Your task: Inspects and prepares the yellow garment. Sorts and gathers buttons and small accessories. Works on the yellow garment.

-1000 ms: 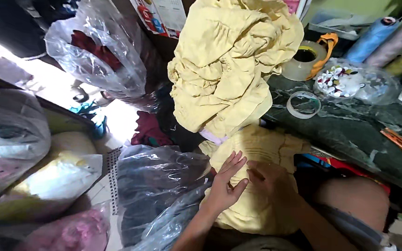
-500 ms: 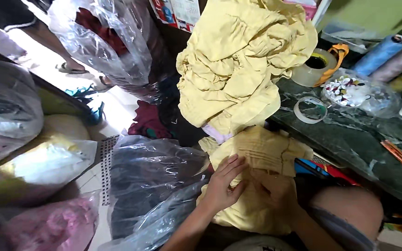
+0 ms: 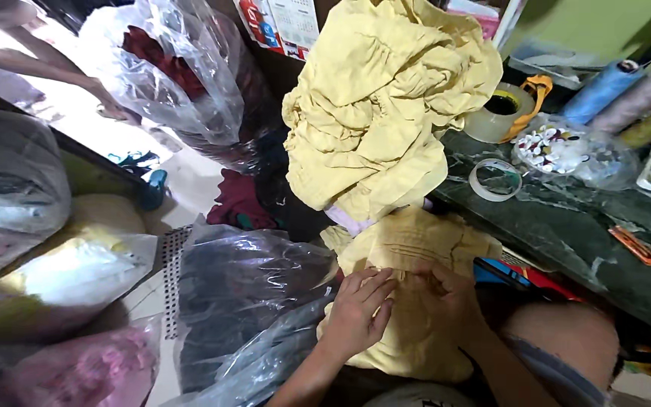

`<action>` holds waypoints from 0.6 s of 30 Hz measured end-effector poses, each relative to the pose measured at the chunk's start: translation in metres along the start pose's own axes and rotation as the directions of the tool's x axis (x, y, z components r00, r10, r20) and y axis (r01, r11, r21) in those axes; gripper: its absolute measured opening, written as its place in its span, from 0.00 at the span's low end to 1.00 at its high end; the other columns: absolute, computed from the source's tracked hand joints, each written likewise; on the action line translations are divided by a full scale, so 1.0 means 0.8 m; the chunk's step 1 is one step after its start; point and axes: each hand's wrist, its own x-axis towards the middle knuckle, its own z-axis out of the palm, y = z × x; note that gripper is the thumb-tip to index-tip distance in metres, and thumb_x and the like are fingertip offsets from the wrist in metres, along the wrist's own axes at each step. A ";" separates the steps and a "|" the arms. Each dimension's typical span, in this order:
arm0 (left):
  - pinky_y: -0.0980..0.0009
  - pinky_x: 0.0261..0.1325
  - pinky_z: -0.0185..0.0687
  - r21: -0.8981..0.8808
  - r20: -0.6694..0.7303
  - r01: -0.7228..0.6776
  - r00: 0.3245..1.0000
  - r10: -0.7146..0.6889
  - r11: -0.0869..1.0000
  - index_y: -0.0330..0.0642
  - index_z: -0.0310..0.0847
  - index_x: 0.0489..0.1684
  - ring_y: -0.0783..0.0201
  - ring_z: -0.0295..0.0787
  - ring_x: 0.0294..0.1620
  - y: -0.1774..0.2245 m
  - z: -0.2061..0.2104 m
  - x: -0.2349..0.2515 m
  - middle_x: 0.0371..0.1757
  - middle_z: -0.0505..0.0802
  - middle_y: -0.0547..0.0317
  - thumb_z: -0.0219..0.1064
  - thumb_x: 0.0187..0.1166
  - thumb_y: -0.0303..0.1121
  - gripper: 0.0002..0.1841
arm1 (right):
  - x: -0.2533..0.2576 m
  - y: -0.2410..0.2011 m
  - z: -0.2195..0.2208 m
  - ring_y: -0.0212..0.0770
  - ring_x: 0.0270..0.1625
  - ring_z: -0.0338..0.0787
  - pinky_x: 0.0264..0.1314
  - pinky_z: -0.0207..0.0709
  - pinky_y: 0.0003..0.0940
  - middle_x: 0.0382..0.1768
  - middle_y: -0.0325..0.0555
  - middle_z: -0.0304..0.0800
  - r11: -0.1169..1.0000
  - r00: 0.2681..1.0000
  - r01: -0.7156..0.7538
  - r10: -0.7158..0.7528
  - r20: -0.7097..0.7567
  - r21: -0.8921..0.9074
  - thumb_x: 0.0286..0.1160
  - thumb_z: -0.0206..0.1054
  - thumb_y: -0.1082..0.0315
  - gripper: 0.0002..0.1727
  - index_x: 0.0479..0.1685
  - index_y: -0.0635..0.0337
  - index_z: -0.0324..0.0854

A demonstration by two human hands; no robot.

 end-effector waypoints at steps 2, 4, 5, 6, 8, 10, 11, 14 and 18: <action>0.59 0.74 0.69 0.032 0.036 0.015 0.999 -0.016 0.999 0.54 0.88 0.63 0.60 0.82 0.69 0.001 -0.002 0.003 0.70 0.90 0.65 0.50 0.89 0.45 0.20 | -0.011 0.001 -0.006 0.28 0.20 0.74 0.23 0.72 0.25 0.22 0.38 0.82 0.997 0.994 -0.050 0.055 0.095 -0.056 0.77 0.61 0.67 0.13 0.53 0.61 0.86; 0.56 0.70 0.69 0.055 0.072 0.035 0.997 -0.039 0.998 0.53 0.87 0.66 0.59 0.83 0.65 0.001 -0.002 0.009 0.70 0.90 0.64 0.47 0.89 0.45 0.22 | -0.020 0.005 -0.006 0.34 0.25 0.83 0.29 0.80 0.33 0.30 0.43 0.90 0.988 0.996 -0.027 0.039 0.078 -0.149 0.75 0.60 0.68 0.15 0.53 0.60 0.90; 0.54 0.67 0.69 0.063 0.087 0.052 0.995 -0.058 0.997 0.52 0.86 0.68 0.57 0.84 0.63 0.002 -0.001 0.013 0.70 0.90 0.63 0.45 0.89 0.45 0.23 | -0.022 0.008 -0.005 0.36 0.30 0.90 0.34 0.86 0.35 0.35 0.44 0.94 0.976 1.000 0.011 -0.006 0.024 -0.217 0.75 0.59 0.69 0.15 0.51 0.60 0.91; 0.51 0.64 0.70 0.071 0.099 0.071 0.992 -0.078 0.995 0.51 0.85 0.69 0.54 0.84 0.61 0.003 0.000 0.019 0.68 0.90 0.60 0.44 0.90 0.45 0.24 | -0.021 0.012 -0.004 0.39 0.34 0.94 0.37 0.88 0.37 0.39 0.46 0.96 0.957 0.997 0.049 -0.065 -0.049 -0.286 0.75 0.59 0.70 0.16 0.50 0.60 0.92; 0.47 0.59 0.71 0.074 0.107 0.112 0.987 -0.120 0.991 0.51 0.85 0.71 0.50 0.84 0.57 0.004 0.003 0.035 0.63 0.91 0.56 0.44 0.89 0.42 0.24 | -0.014 0.014 -0.004 0.46 0.41 0.97 0.42 0.90 0.42 0.45 0.50 0.98 0.916 0.982 0.071 -0.133 -0.131 -0.395 0.77 0.59 0.71 0.18 0.57 0.62 0.92; 0.46 0.57 0.71 0.065 0.116 0.148 0.981 -0.155 0.987 0.52 0.86 0.70 0.49 0.84 0.54 0.004 0.004 0.050 0.57 0.91 0.55 0.45 0.89 0.40 0.23 | -0.006 0.012 -0.004 0.49 0.42 0.97 0.43 0.90 0.46 0.49 0.52 0.97 0.897 0.986 0.025 -0.096 -0.139 -0.442 0.80 0.58 0.68 0.21 0.65 0.63 0.89; 0.46 0.57 0.71 0.062 0.130 0.162 0.977 -0.168 0.985 0.52 0.86 0.70 0.49 0.83 0.54 0.004 0.003 0.057 0.56 0.91 0.55 0.45 0.89 0.40 0.23 | -0.002 0.009 -0.003 0.52 0.41 0.97 0.43 0.89 0.50 0.49 0.55 0.97 0.892 0.992 -0.018 -0.042 -0.121 -0.452 0.82 0.58 0.66 0.23 0.70 0.65 0.85; 0.44 0.56 0.71 0.056 0.173 0.190 0.965 -0.197 0.980 0.48 0.87 0.66 0.46 0.82 0.56 -0.001 -0.003 0.073 0.55 0.89 0.52 0.47 0.89 0.41 0.22 | 0.008 0.000 -0.002 0.57 0.37 0.95 0.40 0.86 0.58 0.36 0.56 0.94 0.883 0.989 -0.145 0.122 -0.080 -0.446 0.86 0.57 0.56 0.26 0.69 0.70 0.81; 0.42 0.63 0.72 -0.048 0.298 0.240 0.930 -0.215 0.970 0.43 0.87 0.60 0.45 0.81 0.64 -0.013 -0.020 0.091 0.58 0.89 0.50 0.60 0.85 0.43 0.17 | 0.016 0.001 -0.007 0.55 0.30 0.93 0.32 0.85 0.54 0.27 0.54 0.90 0.910 0.997 -0.072 0.052 -0.059 -0.409 0.85 0.59 0.64 0.15 0.46 0.66 0.87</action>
